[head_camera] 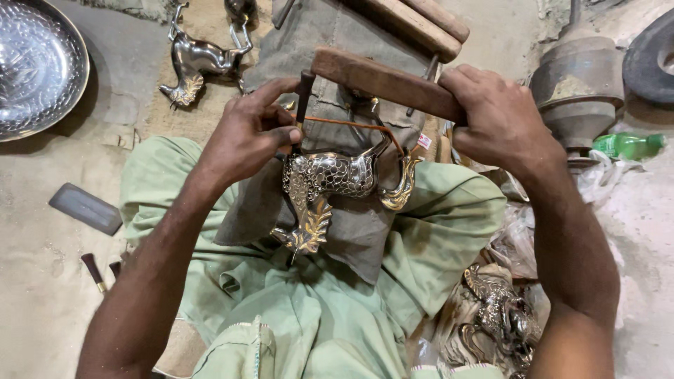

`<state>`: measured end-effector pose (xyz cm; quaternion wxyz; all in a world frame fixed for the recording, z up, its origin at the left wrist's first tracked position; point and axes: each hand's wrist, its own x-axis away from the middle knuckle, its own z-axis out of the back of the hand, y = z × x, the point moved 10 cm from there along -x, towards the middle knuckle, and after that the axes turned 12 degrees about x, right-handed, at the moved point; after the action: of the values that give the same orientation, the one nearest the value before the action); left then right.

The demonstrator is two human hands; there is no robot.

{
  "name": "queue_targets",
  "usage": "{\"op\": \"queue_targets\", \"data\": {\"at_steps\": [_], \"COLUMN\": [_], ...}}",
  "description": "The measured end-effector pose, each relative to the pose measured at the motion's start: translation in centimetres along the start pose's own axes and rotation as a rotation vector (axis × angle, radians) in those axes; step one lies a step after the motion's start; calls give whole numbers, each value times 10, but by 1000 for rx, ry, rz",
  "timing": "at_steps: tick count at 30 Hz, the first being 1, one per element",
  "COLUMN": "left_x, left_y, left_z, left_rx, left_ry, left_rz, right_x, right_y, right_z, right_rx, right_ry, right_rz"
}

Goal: The person sits on the floor and uses a wooden mallet and a metal punch to create a textured pattern on a silver-colored metal animal figurine. They repeatedly strike the punch against the figurine's body to form small indentations.

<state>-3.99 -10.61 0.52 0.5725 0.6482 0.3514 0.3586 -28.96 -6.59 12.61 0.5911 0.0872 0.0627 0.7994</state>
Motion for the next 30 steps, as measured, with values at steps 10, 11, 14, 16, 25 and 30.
{"op": "queue_targets", "data": {"at_steps": [10,11,14,16,25,30], "left_x": [-3,-4,-1,0,0,0], "left_y": [5,2,21,19,15,26], "left_z": [-29,-30,-36,-39,-42,-43], "left_rx": [-31,-114,-239,-286,-330,-332], "left_ry": [4,8,19,0,37,30], "left_rz": [-12,42,-101,-56,-10,-65], "right_x": [21,21,17,13,-18,-21], "right_y": [14,8,4,12,-1,4], "right_z": [-12,-7,-14,-38,-25,-27], "right_rx": [-387,-399,-536,-468,-452,-537], "right_ry": [-79,-32,-63,-226,-51,-70], "right_rz": [-196,-128,-93,-210,104,44]}}
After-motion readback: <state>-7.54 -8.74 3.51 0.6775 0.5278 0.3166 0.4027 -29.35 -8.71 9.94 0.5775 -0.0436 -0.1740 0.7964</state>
